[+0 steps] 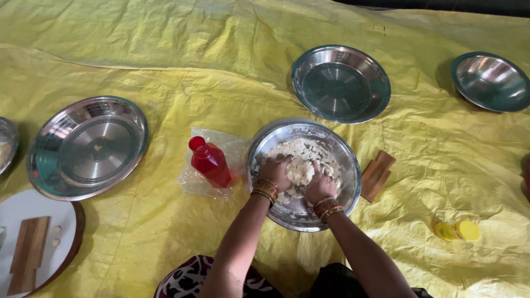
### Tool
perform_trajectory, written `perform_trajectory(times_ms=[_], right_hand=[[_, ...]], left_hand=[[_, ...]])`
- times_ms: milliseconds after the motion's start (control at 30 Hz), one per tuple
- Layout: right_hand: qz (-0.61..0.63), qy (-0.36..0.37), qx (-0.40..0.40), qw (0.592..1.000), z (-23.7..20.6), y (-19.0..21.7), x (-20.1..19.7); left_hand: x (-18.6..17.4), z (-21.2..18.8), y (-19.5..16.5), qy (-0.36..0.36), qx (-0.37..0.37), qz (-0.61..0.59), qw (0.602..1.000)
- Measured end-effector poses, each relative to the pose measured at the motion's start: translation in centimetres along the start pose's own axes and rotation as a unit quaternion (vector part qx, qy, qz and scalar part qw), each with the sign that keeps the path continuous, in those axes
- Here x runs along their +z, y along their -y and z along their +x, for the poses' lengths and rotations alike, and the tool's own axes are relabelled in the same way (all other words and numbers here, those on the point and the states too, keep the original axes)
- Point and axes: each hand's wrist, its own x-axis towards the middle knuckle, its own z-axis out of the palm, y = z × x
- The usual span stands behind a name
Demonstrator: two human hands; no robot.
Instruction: The person kneads dough in a metal bowl using both hands, repeatedly pressing and folding the mixture. A second person is visible to the left, rolling dough on a separate board.
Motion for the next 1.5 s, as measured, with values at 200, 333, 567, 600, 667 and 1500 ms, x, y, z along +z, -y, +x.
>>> perform_trajectory(times_ms=[200,333,567,600,667,1500], right_hand=[[0.05,0.018,0.054,0.997,4.1,-0.3,-1.3],[0.087,0.011,0.077,0.993,5.0,0.0,-1.9],[0.042,-0.028,0.052,0.997,4.4,0.3,-2.5],[0.041,-0.036,0.042,0.998,4.3,0.3,-2.5],[0.04,-0.052,0.023,0.998,4.1,0.1,-2.1],[0.031,0.003,-0.26,0.965,-4.6,-2.9,-8.5]], left_hand=[[-0.1,2.4,-1.4,0.0,-0.169,-0.057,0.984],[-0.4,3.7,-1.4,-0.004,-0.187,-0.083,0.979],[0.8,3.9,-1.1,-0.012,-0.237,-0.071,0.969],[1.1,3.9,-1.0,-0.006,-0.242,-0.066,0.968],[2.0,3.7,-0.9,-0.024,-0.206,-0.045,0.977],[-1.6,-1.2,-0.2,0.138,0.0,-0.054,0.989]])
